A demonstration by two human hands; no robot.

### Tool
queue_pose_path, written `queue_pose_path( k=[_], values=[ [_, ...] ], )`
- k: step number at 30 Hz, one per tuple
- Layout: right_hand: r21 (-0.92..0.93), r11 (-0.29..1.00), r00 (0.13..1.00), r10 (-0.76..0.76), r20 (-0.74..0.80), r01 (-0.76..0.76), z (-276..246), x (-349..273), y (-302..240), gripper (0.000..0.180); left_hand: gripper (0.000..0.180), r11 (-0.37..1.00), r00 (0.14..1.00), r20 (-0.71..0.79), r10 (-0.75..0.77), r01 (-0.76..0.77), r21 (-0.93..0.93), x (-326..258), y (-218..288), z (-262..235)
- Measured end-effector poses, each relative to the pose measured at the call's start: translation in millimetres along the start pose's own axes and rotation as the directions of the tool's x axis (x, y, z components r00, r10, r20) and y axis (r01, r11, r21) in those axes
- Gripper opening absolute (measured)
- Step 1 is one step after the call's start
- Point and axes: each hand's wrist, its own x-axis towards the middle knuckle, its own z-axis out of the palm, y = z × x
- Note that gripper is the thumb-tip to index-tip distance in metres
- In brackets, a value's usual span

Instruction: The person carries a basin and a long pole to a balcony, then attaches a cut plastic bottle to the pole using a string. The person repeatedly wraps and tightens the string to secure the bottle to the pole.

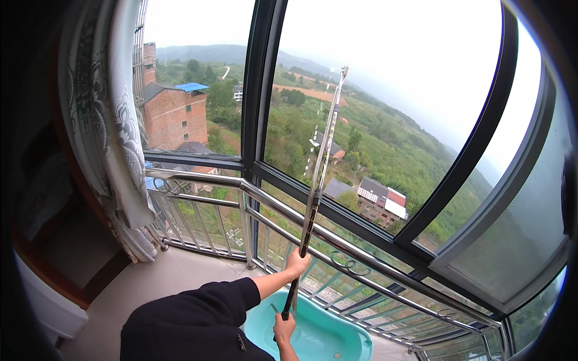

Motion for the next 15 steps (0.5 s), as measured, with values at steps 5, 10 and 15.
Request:
queue_pose_path(
  k=[5,10,15],
  values=[
    [-0.03,0.999,1.0,-0.029,-0.012,0.028,-3.8,-0.3,0.6,0.021,0.03,0.999,0.999,-0.017,-0.031,0.031,0.032,-2.7,-0.8,0.4],
    [-0.052,0.998,0.999,-0.031,0.006,0.032,-7.9,3.9,0.4,0.02,0.032,0.997,0.998,-0.027,-0.053,0.054,0.046,0.3,-3.4,2.1],
    [-0.045,0.999,1.0,0.002,0.003,-0.001,-8.7,8.2,4.1,0.021,0.033,0.994,0.998,-0.044,-0.04,0.044,0.095,3.6,-7.0,4.8]
  ],
)
